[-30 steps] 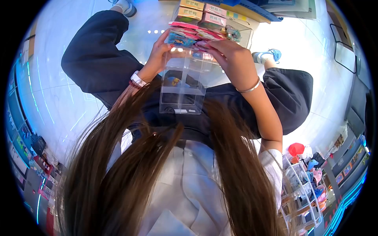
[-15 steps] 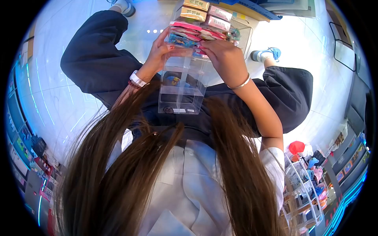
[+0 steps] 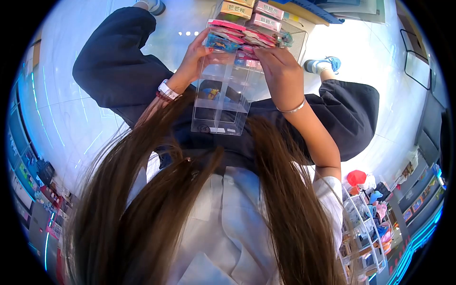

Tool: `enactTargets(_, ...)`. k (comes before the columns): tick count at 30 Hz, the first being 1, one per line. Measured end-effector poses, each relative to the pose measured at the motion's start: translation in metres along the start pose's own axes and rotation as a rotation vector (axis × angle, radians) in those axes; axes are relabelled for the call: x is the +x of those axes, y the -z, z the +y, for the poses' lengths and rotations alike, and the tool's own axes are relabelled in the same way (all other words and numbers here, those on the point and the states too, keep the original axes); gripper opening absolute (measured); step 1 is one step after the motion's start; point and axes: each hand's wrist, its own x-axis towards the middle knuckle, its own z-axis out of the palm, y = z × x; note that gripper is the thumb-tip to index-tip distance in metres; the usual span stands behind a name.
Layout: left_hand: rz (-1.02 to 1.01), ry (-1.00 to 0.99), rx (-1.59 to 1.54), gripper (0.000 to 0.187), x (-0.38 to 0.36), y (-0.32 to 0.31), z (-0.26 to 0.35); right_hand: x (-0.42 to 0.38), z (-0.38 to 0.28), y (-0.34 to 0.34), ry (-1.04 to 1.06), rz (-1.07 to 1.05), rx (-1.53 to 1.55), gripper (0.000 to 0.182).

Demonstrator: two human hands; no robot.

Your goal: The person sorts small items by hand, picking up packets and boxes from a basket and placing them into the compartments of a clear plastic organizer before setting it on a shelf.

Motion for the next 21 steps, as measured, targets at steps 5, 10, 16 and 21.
enactTargets(5, 0.000, 0.044, 0.016, 0.071, 0.001, 0.006, -0.005, -0.002, 0.005, -0.008, 0.067, 0.004, -0.016, 0.021)
enactTargets(10, -0.015, 0.012, 0.067, 0.056, 0.002, -0.002, 0.000, -0.001, 0.012, -0.009, 0.105, -0.019, -0.031, 0.018)
enactTargets(16, -0.038, 0.049, 0.002, 0.069, 0.002, -0.016, 0.009, 0.008, 0.018, 0.012, 0.168, -0.007, 0.019, 0.017)
enactTargets(21, 0.049, 0.055, -0.089, 0.064, -0.006, -0.015, 0.011, 0.018, 0.039, 0.023, -0.358, 0.362, 0.472, 0.023)
